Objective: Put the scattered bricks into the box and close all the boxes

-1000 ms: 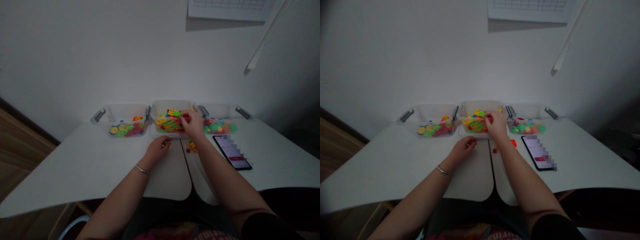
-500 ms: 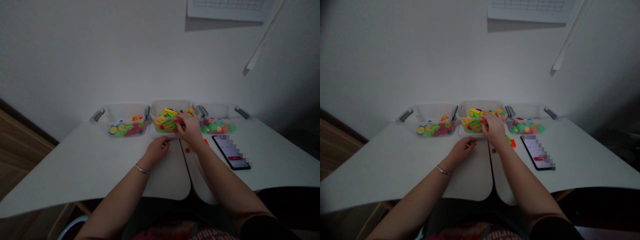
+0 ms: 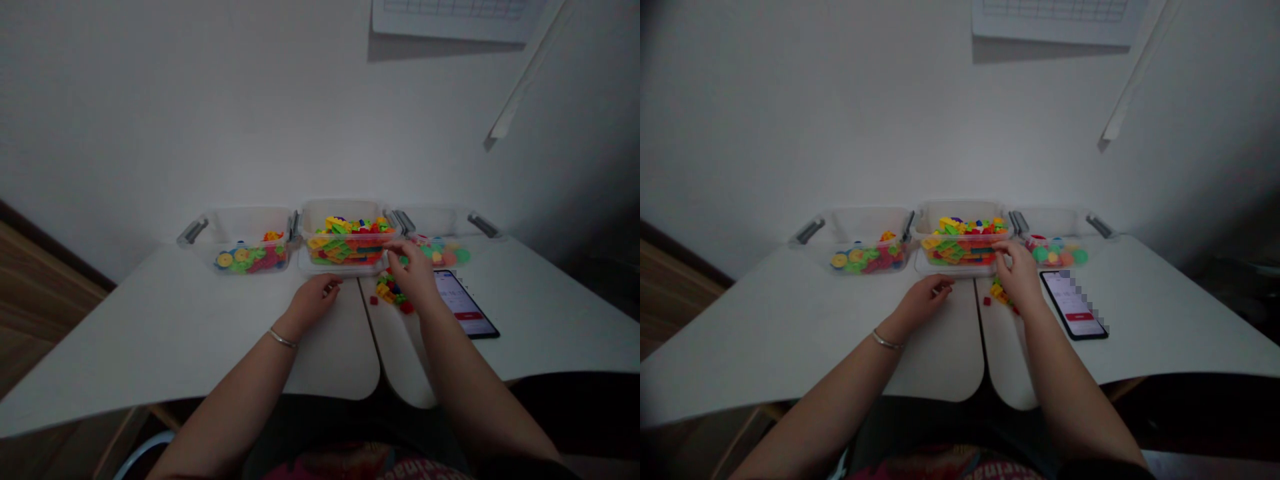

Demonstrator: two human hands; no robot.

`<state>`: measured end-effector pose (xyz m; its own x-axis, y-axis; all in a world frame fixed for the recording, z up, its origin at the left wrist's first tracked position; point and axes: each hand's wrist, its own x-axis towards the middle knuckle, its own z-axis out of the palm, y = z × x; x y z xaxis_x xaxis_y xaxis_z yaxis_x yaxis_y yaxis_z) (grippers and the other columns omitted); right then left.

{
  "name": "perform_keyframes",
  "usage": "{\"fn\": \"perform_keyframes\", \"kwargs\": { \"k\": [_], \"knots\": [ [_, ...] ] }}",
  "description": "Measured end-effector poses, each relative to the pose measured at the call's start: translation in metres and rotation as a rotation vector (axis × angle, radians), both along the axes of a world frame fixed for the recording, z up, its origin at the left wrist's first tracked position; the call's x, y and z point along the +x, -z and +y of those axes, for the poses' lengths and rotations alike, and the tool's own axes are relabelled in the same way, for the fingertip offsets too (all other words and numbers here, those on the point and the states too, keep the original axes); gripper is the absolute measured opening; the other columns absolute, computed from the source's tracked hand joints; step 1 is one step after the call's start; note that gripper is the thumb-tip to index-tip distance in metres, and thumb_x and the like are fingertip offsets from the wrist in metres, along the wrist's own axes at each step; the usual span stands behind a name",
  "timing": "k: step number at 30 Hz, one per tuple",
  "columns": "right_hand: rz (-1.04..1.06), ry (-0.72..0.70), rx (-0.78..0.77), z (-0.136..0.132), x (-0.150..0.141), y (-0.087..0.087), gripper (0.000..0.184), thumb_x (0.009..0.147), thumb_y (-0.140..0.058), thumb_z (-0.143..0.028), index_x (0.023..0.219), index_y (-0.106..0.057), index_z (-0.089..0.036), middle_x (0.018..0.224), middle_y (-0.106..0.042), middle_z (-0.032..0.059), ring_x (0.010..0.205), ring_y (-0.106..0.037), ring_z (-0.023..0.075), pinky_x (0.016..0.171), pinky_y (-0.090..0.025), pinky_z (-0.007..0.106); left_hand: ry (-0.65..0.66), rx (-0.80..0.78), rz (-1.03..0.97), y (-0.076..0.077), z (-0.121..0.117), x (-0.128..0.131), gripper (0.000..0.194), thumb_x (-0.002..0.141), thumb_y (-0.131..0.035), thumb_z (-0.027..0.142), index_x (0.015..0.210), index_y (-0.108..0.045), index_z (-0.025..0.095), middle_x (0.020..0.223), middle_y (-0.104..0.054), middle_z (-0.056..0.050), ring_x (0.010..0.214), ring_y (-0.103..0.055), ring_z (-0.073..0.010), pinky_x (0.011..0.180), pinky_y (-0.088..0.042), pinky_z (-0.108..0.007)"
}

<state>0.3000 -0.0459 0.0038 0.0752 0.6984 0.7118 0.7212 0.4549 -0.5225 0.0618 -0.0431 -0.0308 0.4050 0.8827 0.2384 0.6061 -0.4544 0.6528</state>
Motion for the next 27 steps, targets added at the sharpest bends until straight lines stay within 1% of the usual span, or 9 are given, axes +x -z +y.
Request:
{"fn": "perform_keyframes", "kwargs": {
  "k": [2, 4, 6, 9, 12, 16, 22, 25, 27],
  "knots": [
    [-0.103, -0.011, -0.104, 0.0, 0.006, 0.014, 0.018, 0.085, -0.052, -0.026, 0.092, -0.068, -0.021, 0.094, -0.071, 0.0098, 0.091, -0.065, 0.0269, 0.086, -0.051, 0.047, -0.003, 0.01, 0.005, 0.0, 0.0, 0.0, 0.024, 0.088, -0.053, 0.024, 0.107, -0.066, 0.019, 0.1, -0.072, -0.006, 0.086, -0.067, -0.0188, 0.08, -0.054, -0.032],
    [-0.224, -0.046, -0.218, -0.001, 0.009, 0.027, 0.019, 0.08, -0.06, -0.029, 0.094, -0.069, -0.02, 0.098, -0.072, 0.0105, 0.097, -0.064, 0.0289, 0.09, -0.049, 0.05, -0.001, 0.021, 0.002, 0.0, -0.001, 0.0, 0.024, 0.088, -0.052, 0.024, 0.107, -0.066, 0.02, 0.1, -0.072, -0.006, 0.087, -0.067, -0.0185, 0.08, -0.055, -0.032],
    [-0.336, -0.092, -0.307, -0.004, 0.01, 0.038, 0.03, 0.072, -0.072, -0.032, 0.1, -0.071, -0.02, 0.108, -0.071, 0.0122, 0.109, -0.06, 0.0324, 0.097, -0.045, 0.054, 0.003, 0.024, -0.002, 0.001, -0.001, 0.001, 0.024, 0.088, -0.052, 0.025, 0.107, -0.066, 0.02, 0.101, -0.072, -0.006, 0.087, -0.067, -0.0183, 0.079, -0.055, -0.031],
    [-0.452, -0.128, -0.385, -0.01, 0.011, 0.047, 0.046, 0.063, -0.079, -0.031, 0.107, -0.072, -0.022, 0.128, -0.063, 0.0132, 0.131, -0.045, 0.0379, 0.107, -0.033, 0.062, 0.0, 0.023, 0.008, 0.001, -0.001, 0.001, 0.024, 0.088, -0.053, 0.024, 0.106, -0.067, 0.019, 0.1, -0.072, -0.006, 0.085, -0.067, -0.0179, 0.079, -0.054, -0.031],
    [-0.496, -0.155, -0.442, -0.015, 0.013, 0.05, 0.043, 0.063, -0.078, -0.026, 0.106, -0.073, -0.025, 0.141, -0.054, 0.0122, 0.14, -0.033, 0.0393, 0.109, -0.028, 0.066, 0.011, 0.025, 0.016, 0.001, 0.0, 0.001, 0.024, 0.088, -0.053, 0.026, 0.106, -0.067, 0.019, 0.1, -0.072, -0.006, 0.085, -0.067, -0.0178, 0.079, -0.054, -0.031],
    [-0.463, -0.196, -0.43, -0.015, 0.017, 0.057, 0.037, 0.065, -0.076, -0.022, 0.102, -0.074, -0.028, 0.144, -0.052, 0.0105, 0.142, -0.032, 0.0373, 0.108, -0.03, 0.066, 0.021, 0.018, 0.033, 0.001, 0.0, 0.0, 0.024, 0.089, -0.052, 0.026, 0.106, -0.068, 0.019, 0.102, -0.072, -0.007, 0.086, -0.067, -0.0186, 0.079, -0.054, -0.031],
    [-0.455, -0.188, -0.338, -0.01, 0.017, 0.068, 0.012, 0.073, -0.072, -0.021, 0.084, -0.074, -0.026, 0.14, -0.055, 0.009, 0.137, -0.04, 0.0345, 0.108, -0.032, 0.064, 0.024, 0.041, 0.052, -0.001, -0.001, 0.001, 0.024, 0.089, -0.052, 0.026, 0.105, -0.068, 0.02, 0.101, -0.073, -0.006, 0.087, -0.067, -0.0188, 0.082, -0.053, -0.033],
    [-0.446, -0.163, -0.292, -0.008, 0.014, 0.066, 0.011, 0.075, -0.071, -0.022, 0.085, -0.074, -0.025, 0.134, -0.06, 0.0104, 0.134, -0.043, 0.0353, 0.105, -0.034, 0.065, 0.026, 0.046, 0.049, -0.002, -0.001, 0.001, 0.023, 0.089, -0.053, 0.027, 0.105, -0.068, 0.02, 0.101, -0.072, -0.006, 0.084, -0.067, -0.0186, 0.082, -0.053, -0.032],
    [-0.396, -0.164, -0.244, -0.009, 0.012, 0.06, 0.013, 0.076, -0.069, -0.021, 0.089, -0.073, -0.023, 0.124, -0.065, 0.0113, 0.125, -0.05, 0.0335, 0.103, -0.04, 0.06, 0.023, 0.045, 0.043, -0.003, -0.001, 0.001, 0.023, 0.089, -0.053, 0.026, 0.104, -0.069, 0.019, 0.1, -0.072, -0.006, 0.083, -0.067, -0.0184, 0.08, -0.053, -0.032]
  ]
}}
